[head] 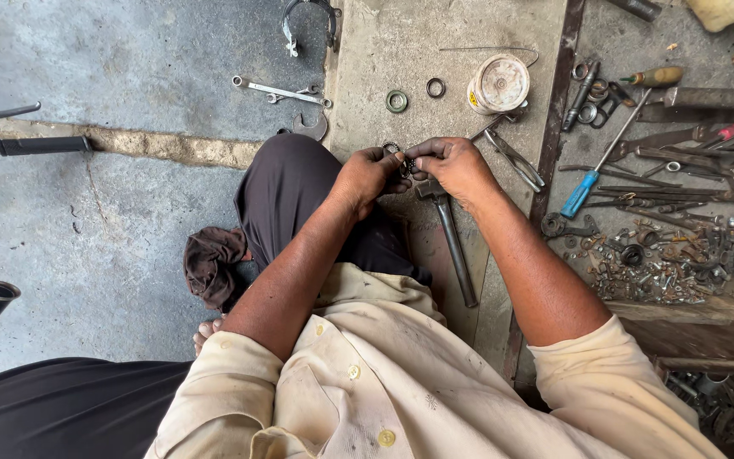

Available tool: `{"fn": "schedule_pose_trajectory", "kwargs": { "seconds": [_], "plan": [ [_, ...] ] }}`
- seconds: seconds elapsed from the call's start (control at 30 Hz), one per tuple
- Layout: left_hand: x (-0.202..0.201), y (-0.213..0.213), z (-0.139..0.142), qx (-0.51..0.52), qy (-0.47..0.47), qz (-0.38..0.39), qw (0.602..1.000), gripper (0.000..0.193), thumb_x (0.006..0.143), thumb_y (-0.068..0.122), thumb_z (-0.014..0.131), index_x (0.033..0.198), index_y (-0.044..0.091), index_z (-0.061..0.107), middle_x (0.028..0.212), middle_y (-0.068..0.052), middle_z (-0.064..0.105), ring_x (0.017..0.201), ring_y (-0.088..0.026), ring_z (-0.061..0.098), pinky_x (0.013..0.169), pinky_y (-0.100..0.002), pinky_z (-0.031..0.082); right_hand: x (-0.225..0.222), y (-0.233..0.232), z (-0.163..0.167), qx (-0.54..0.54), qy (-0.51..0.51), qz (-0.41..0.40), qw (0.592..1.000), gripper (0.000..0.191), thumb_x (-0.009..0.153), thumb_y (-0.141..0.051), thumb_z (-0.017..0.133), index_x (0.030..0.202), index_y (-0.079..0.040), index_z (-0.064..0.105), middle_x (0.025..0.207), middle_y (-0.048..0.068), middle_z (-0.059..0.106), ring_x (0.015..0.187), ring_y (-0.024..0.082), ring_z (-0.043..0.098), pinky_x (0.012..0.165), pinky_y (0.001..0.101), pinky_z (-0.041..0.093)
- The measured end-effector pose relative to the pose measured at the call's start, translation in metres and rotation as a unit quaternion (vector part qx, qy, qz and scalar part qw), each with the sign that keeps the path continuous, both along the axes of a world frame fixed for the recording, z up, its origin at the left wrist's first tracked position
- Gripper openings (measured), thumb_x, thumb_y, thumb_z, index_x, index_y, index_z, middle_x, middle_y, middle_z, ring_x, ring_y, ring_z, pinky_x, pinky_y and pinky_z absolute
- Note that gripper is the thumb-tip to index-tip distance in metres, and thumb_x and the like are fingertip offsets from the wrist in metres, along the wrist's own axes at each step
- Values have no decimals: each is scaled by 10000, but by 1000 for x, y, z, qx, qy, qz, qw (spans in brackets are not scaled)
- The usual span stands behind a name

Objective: The person sits on the floor and assembles small metal rings and bearings by hand. They then pick up a bicycle frame and a seat post, insert the seat post into the frame, and place a metal ring onto the seat post.

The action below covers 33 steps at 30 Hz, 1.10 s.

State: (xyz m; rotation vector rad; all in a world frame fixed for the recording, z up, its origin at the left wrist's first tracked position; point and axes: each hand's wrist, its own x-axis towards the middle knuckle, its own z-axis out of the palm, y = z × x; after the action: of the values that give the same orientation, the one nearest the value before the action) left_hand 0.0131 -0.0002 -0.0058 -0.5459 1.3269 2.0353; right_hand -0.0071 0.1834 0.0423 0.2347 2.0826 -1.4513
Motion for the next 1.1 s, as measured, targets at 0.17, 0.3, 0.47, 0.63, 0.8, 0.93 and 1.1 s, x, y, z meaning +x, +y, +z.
{"fn": "schedule_pose_trajectory", "kwargs": {
  "seconds": [0.17, 0.3, 0.47, 0.63, 0.8, 0.93, 1.1],
  "plan": [
    [0, -1, 4, 6, -2, -10, 1000, 342, 1018, 229, 609, 1151, -85, 636, 949, -146, 721, 751, -177, 717, 675, -277, 626, 3, -2, 4, 34, 19, 7, 999, 178, 914, -13, 689, 1070, -36, 771, 921, 28, 769, 755, 73, 701, 678, 213, 573],
    [0, -3, 7, -3, -5, -26, 1000, 361, 1027, 247, 596, 1166, -84, 635, 934, -143, 719, 753, -170, 720, 691, -281, 631, 5, -6, 7, 30, 7, -12, 999, 156, 906, -23, 710, 1049, -29, 772, 902, 33, 769, 734, 78, 694, 673, 214, 573],
    [1, -4, 9, -2, -1, -34, 999, 369, 1023, 248, 595, 1182, -83, 624, 934, -150, 717, 749, -179, 721, 694, -289, 632, 8, -7, 6, 45, 11, -4, 999, 139, 939, -69, 708, 1057, -23, 765, 892, 40, 763, 716, 85, 688, 658, 223, 566],
    [1, -3, 8, 5, -6, -35, 999, 373, 1032, 257, 578, 1190, -78, 621, 936, -146, 715, 750, -177, 719, 696, -292, 635, 7, -3, 4, 16, -9, -10, 1000, 168, 951, -67, 675, 1090, -27, 760, 909, 41, 748, 725, 90, 698, 676, 224, 577],
    [1, -4, 6, 29, -15, -17, 999, 355, 1037, 259, 568, 1177, -64, 614, 953, -138, 708, 746, -180, 717, 693, -298, 637, 6, 1, 6, 10, -9, -13, 1000, 180, 934, -49, 688, 1097, -32, 762, 909, 46, 749, 739, 93, 696, 691, 221, 588],
    [2, -3, 5, 44, -10, -9, 999, 349, 1040, 253, 565, 1169, -67, 619, 951, -137, 708, 741, -182, 716, 688, -296, 634, 8, 1, 8, -2, -19, -30, 999, 171, 929, -49, 706, 1091, -17, 753, 912, 48, 756, 719, 95, 684, 681, 227, 579],
    [2, -3, 3, 54, -10, -2, 998, 341, 1038, 250, 571, 1156, -67, 619, 951, -139, 708, 736, -188, 714, 673, -294, 624, 9, 3, 6, -50, -45, -61, 996, 177, 920, -48, 705, 1089, -6, 734, 895, 54, 733, 688, 101, 670, 633, 253, 603]
  ]
}}
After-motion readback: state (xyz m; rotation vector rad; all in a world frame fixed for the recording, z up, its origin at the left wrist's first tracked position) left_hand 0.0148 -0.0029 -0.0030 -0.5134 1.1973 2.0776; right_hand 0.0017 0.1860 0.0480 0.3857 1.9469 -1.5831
